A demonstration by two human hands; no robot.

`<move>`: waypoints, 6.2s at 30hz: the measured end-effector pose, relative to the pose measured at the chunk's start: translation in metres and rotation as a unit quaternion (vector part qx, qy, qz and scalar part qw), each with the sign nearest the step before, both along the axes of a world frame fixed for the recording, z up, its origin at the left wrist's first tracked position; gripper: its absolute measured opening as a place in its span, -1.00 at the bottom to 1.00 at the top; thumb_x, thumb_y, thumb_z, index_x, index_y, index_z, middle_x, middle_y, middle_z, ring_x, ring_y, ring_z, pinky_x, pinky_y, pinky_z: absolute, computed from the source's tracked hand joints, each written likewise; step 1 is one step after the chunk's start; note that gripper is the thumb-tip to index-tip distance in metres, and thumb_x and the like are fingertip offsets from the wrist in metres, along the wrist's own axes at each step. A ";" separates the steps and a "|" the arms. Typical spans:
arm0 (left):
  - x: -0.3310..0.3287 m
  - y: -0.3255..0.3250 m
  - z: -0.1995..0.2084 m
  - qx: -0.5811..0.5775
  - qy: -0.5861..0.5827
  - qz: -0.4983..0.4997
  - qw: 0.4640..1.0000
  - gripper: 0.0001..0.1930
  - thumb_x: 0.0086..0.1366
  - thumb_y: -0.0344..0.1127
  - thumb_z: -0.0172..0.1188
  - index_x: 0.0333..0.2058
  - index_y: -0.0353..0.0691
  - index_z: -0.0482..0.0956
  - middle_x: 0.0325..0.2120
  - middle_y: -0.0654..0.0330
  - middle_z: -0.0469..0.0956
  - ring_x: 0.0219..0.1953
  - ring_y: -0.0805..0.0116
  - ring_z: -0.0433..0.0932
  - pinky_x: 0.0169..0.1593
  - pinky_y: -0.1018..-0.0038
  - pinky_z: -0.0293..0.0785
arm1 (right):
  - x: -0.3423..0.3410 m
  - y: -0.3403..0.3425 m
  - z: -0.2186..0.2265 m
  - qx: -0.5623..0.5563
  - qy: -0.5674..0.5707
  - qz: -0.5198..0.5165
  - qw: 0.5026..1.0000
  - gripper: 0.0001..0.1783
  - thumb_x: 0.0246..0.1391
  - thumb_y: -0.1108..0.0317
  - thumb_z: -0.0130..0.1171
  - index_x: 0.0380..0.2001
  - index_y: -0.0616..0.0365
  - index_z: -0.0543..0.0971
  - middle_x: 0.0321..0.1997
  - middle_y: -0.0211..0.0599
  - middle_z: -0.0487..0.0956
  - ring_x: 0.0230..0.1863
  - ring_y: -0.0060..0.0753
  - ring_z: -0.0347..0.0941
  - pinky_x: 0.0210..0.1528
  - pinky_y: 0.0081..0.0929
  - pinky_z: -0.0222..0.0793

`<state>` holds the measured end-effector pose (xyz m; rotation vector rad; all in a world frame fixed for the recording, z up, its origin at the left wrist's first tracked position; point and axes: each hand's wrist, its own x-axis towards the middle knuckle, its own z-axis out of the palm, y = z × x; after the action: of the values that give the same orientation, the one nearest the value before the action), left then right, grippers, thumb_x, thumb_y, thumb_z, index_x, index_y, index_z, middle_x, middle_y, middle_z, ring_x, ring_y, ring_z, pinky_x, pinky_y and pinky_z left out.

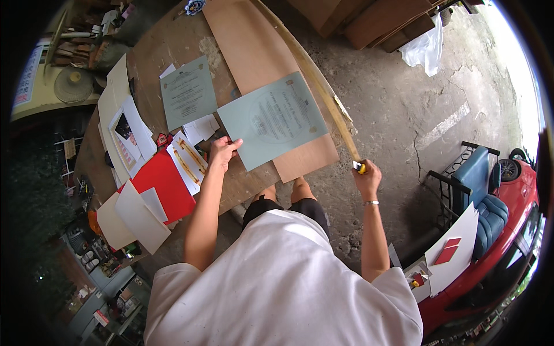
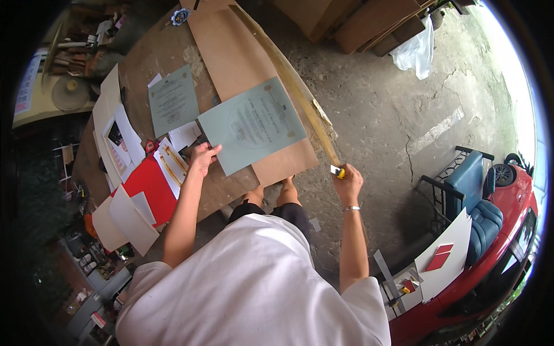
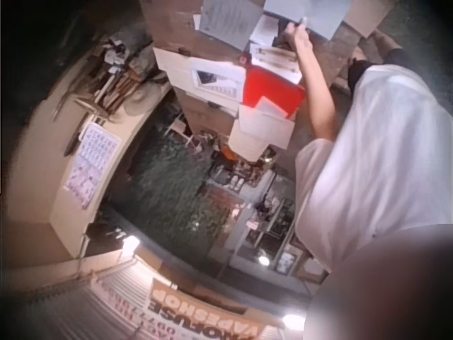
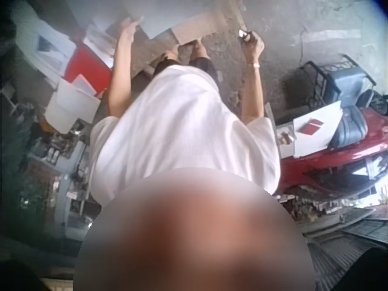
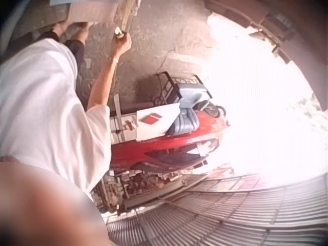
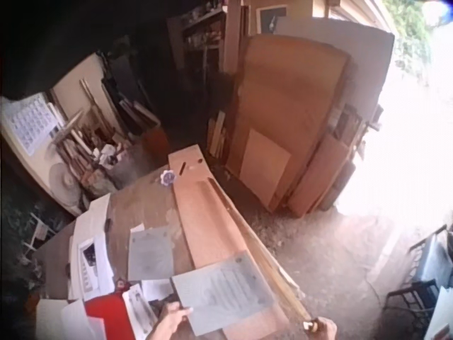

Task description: The person sorts through a stack of documents and photographs on a workbench, then uses a utility knife and ruler to cut a certificate. The person continues to handle and inspect multiple photographs of a uniformed individual.

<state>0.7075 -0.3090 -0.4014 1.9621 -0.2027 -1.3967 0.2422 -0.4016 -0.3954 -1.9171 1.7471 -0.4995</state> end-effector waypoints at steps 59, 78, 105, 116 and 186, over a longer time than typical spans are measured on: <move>-0.081 -0.082 -0.016 -0.026 -0.158 0.076 0.984 -0.52 0.04 -0.53 0.49 -0.14 -0.37 0.38 -0.44 0.14 0.53 -0.47 0.35 0.56 -0.45 0.36 0.54 | 0.099 0.141 -0.029 -0.022 0.011 0.092 0.995 -0.68 -0.28 0.31 0.42 -0.56 0.08 0.42 -0.55 -0.28 0.44 -0.43 -0.13 0.47 -0.35 -0.23 0.32; -0.063 -0.072 -0.006 -0.230 -0.432 -0.294 0.821 -0.29 0.12 -0.44 0.39 0.24 -0.24 0.27 0.33 -0.10 0.22 0.38 -0.08 0.19 0.43 0.12 0.14 | 0.100 0.145 -0.026 0.000 0.020 0.089 0.996 -0.69 -0.33 0.35 0.40 -0.55 0.08 0.42 -0.53 -0.29 0.45 -0.43 -0.14 0.47 -0.33 -0.24 0.33; -0.055 -0.067 0.002 -0.187 -0.441 -0.390 0.786 0.18 -0.07 0.17 0.53 0.40 -0.27 0.10 0.44 -0.06 0.01 0.43 -0.09 0.10 0.44 0.06 0.10 | 0.107 0.139 -0.015 0.003 -0.005 0.126 0.992 -0.53 -0.22 0.35 0.42 -0.12 0.09 0.59 -0.36 -0.28 0.63 -0.31 -0.15 0.58 -0.25 -0.25 0.43; -0.055 -0.067 0.002 -0.200 -0.459 -0.385 0.776 0.17 -0.10 0.13 0.55 0.39 -0.27 0.13 0.43 -0.03 0.04 0.43 -0.04 0.10 0.44 0.15 0.14 | 0.111 0.129 -0.016 0.055 0.018 0.181 0.982 -0.03 -0.35 0.48 0.40 0.31 0.08 0.40 -0.20 -0.22 0.66 -0.21 -0.13 0.61 -0.17 -0.28 0.48; -0.066 -0.072 0.006 -0.073 -0.490 -0.431 0.754 0.32 -0.19 0.23 0.53 0.43 -0.31 0.01 0.49 0.09 -0.04 0.48 0.02 0.02 0.51 0.12 -0.07 | 0.268 -0.034 0.028 0.118 0.042 0.216 0.968 -0.59 0.14 0.39 0.15 0.09 0.08 0.57 -0.46 0.16 0.60 -0.41 0.23 0.59 -0.43 -0.01 0.49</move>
<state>0.6415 -0.3805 -0.3952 2.3656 -1.8227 -0.5558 0.5106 -0.4358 -0.3674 -2.0802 1.3064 -0.0496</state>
